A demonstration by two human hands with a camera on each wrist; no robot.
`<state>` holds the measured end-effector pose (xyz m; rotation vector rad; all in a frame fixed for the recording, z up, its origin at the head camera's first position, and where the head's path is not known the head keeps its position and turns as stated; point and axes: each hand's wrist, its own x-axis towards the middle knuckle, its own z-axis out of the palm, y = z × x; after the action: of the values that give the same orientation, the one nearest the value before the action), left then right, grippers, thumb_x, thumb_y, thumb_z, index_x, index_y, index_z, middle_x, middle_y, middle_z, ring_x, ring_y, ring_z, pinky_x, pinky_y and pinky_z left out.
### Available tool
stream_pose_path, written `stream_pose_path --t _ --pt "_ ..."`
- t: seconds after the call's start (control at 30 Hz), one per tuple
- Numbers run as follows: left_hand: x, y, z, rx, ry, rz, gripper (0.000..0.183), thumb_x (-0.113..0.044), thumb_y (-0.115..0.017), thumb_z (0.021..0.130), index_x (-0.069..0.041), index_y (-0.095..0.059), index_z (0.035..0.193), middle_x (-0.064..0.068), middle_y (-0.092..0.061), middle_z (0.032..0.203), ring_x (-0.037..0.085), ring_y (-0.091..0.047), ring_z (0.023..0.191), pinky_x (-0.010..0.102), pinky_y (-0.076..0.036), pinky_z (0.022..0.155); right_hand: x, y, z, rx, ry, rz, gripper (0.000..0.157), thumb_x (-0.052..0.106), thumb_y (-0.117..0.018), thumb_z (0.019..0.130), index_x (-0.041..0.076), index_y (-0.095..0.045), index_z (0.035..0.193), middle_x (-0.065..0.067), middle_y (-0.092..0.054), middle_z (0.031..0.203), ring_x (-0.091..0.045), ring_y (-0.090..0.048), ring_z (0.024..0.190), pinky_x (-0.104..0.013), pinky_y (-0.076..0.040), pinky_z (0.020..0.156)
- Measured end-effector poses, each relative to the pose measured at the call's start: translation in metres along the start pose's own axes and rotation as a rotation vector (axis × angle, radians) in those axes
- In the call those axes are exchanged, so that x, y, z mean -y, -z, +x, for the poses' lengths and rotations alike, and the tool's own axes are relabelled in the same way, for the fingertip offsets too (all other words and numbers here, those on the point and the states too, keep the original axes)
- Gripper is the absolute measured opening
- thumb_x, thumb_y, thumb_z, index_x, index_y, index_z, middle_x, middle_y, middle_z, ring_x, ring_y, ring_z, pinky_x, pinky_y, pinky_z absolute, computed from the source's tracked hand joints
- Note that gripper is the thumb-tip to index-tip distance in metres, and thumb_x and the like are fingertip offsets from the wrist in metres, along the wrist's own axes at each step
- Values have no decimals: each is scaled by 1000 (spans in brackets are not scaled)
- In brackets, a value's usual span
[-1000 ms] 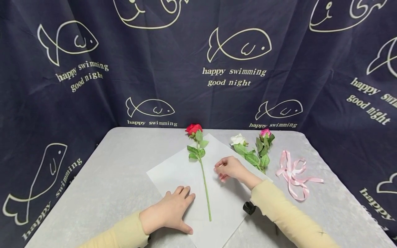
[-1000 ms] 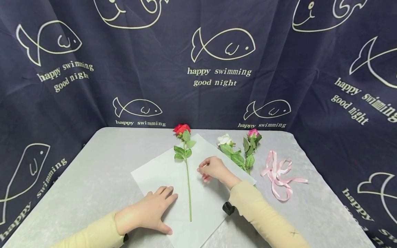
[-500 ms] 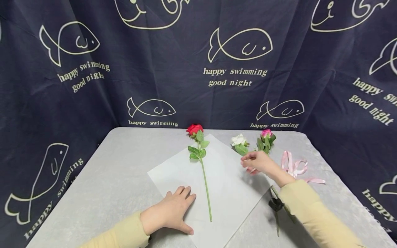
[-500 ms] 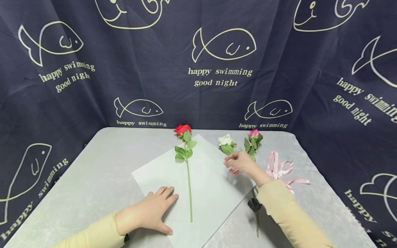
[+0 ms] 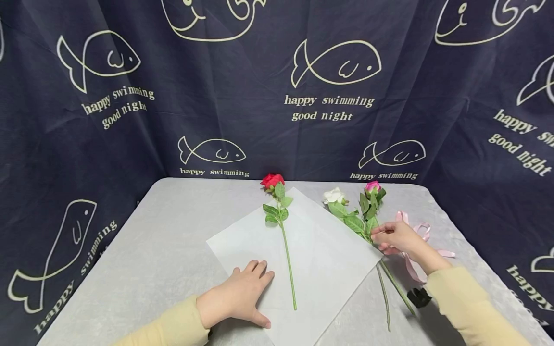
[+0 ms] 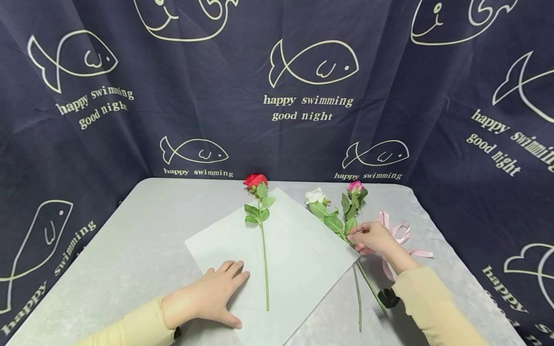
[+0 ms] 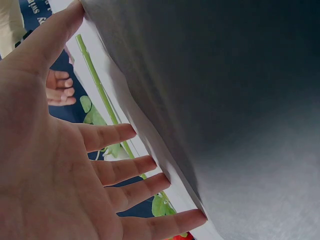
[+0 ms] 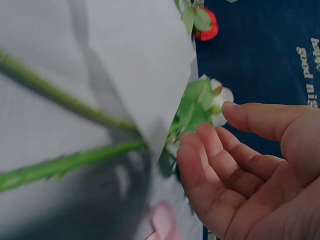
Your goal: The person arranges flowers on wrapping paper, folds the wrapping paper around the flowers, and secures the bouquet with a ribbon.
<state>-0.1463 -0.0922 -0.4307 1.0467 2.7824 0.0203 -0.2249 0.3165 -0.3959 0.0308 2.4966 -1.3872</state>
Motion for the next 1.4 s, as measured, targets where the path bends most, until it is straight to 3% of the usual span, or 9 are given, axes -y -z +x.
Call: stream_pose_path --t 0.23,0.47,0.83,1.2,1.4 --pt "1 -1 0 16 0 -8 105 -78 -65 61 -11 -43 139 16 -39 143 31 -37 130 55 -48 79 -23 4 -5 16 -50 42 40 8 -57 91 -20 -48 118 -2 -63 73 -12 -62 64 -33 -56 63" --pt "1 -1 0 16 -1 -9 105 -78 -65 61 -11 -43 139 16 -39 142 31 -37 130 55 -48 78 -29 -2 1 -21 -60 22 38 10 -60 89 -19 -53 112 1 -63 72 -11 -62 62 -32 -56 60" --pt "1 -1 0 12 0 -7 106 -78 -66 60 -11 -44 139 16 -39 143 31 -38 129 55 -48 79 -29 -13 19 -99 -108 -80 25 19 -63 87 -6 -59 92 -1 -58 69 -11 -56 60 -30 -54 55" --pt "0 -1 -1 0 0 1 104 -78 -66 61 -12 -44 138 15 -40 142 29 -38 128 52 -48 77 -28 -6 23 3 -143 31 24 19 -66 86 -2 -58 93 2 -64 70 -10 -60 62 -29 -54 57" --pt "0 -1 0 6 2 -7 105 -78 -66 60 -11 -44 139 16 -40 142 30 -38 129 53 -48 78 -27 -6 21 16 -152 13 23 19 -68 85 -1 -58 92 1 -63 69 -10 -60 62 -28 -54 58"
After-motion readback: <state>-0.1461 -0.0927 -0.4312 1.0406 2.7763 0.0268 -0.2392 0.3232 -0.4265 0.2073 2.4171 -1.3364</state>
